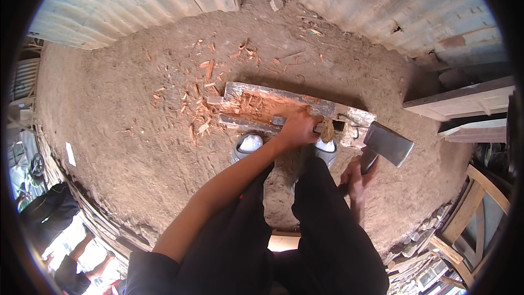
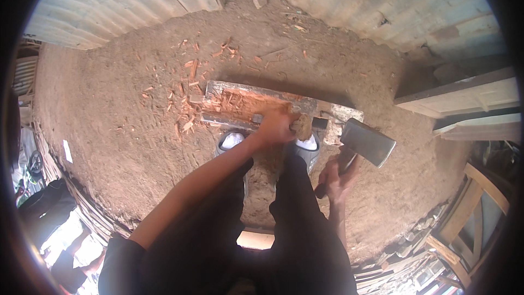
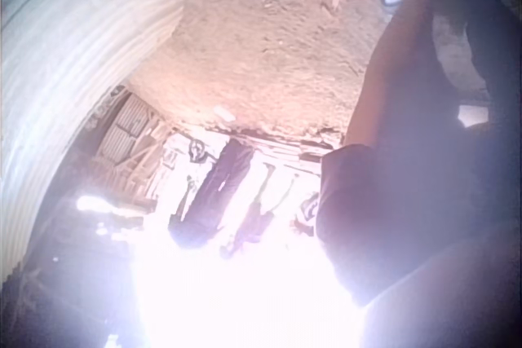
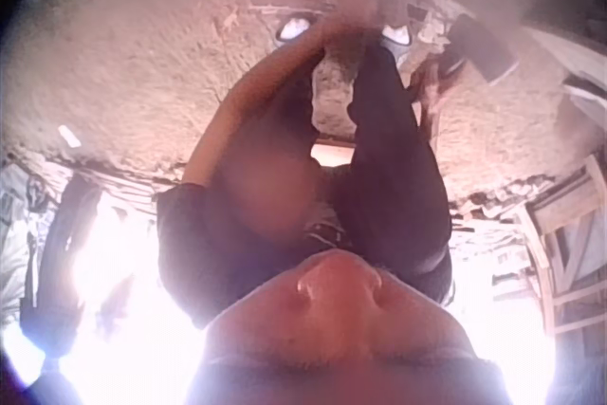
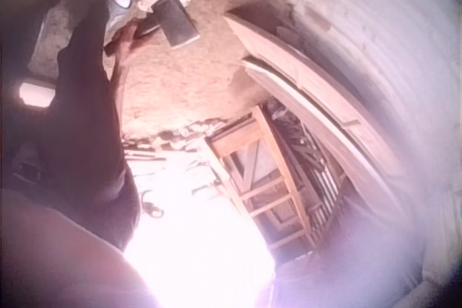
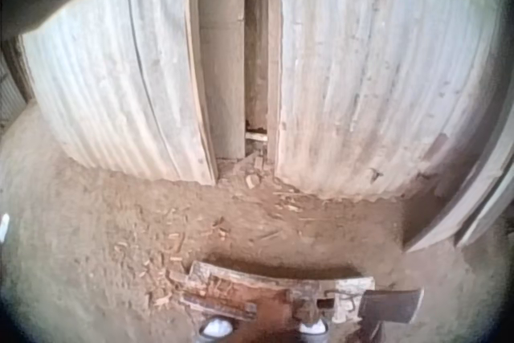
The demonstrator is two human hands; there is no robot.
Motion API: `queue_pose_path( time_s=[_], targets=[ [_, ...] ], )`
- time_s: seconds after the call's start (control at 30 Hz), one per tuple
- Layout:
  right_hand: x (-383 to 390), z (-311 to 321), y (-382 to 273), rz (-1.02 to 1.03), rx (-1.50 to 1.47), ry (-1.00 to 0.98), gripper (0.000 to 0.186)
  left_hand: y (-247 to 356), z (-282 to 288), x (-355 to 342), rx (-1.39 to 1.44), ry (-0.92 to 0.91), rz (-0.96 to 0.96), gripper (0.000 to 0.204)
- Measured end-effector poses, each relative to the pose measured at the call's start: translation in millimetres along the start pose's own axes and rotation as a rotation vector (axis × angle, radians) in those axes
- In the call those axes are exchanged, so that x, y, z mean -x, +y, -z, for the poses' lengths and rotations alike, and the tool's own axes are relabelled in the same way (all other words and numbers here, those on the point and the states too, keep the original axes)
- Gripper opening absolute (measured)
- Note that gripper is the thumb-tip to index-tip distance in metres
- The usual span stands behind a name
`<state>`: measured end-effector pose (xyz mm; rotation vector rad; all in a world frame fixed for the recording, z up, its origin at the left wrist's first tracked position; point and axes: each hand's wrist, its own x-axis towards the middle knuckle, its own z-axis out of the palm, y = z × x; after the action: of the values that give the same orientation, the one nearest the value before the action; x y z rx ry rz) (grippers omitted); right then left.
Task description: The person uses a chisel and a small axe to carve a rectangular piece of wood placed on the ground. They repeatedly strike the chisel with the axe to remove wood shavings and shape the wood.
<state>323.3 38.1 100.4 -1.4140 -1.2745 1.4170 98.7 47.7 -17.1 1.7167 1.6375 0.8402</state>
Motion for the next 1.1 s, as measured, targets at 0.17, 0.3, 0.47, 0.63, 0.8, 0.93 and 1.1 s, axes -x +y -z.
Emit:
queue_pose_path(
  time_s=[0.17,0.3,0.47,0.63,0.8,0.93,1.1],
  targets=[
    [0.0,0.3,-1.8,-0.169,0.371,-0.205,0.039,-3.5,4.9,0.5,-0.004,-0.066,0.01,0.047],
    [4.1,-9.1,0.7,-0.164,0.293,-0.137,0.046,-3.3,5.6,7.0,0.014,-0.071,0.032,0.042],
    [0.7,2.2,26.8,-0.11,0.432,-0.24,0.052,-10.4,0.2,5.9,-0.002,-0.018,0.013,0.038],
    [-0.5,0.0,9.4,-0.232,0.21,-0.171,0.032,-19.4,-1.5,9.0,-0.086,-0.021,0.034,0.035],
    [2.5,1.4,-2.5,-0.132,0.153,-0.142,0.037,-24.5,0.2,14.5,0.029,0.084,0.034,0.043],
    [4.6,1.3,-15.2,-0.15,0.161,-0.185,0.039,-14.3,4.7,14.8,0.057,0.052,0.03,0.048],
    [3.2,-7.2,-12.8,-0.105,0.218,-0.166,0.039,-5.9,16.7,2.1,0.13,0.135,0.039,0.036]
  ],
)
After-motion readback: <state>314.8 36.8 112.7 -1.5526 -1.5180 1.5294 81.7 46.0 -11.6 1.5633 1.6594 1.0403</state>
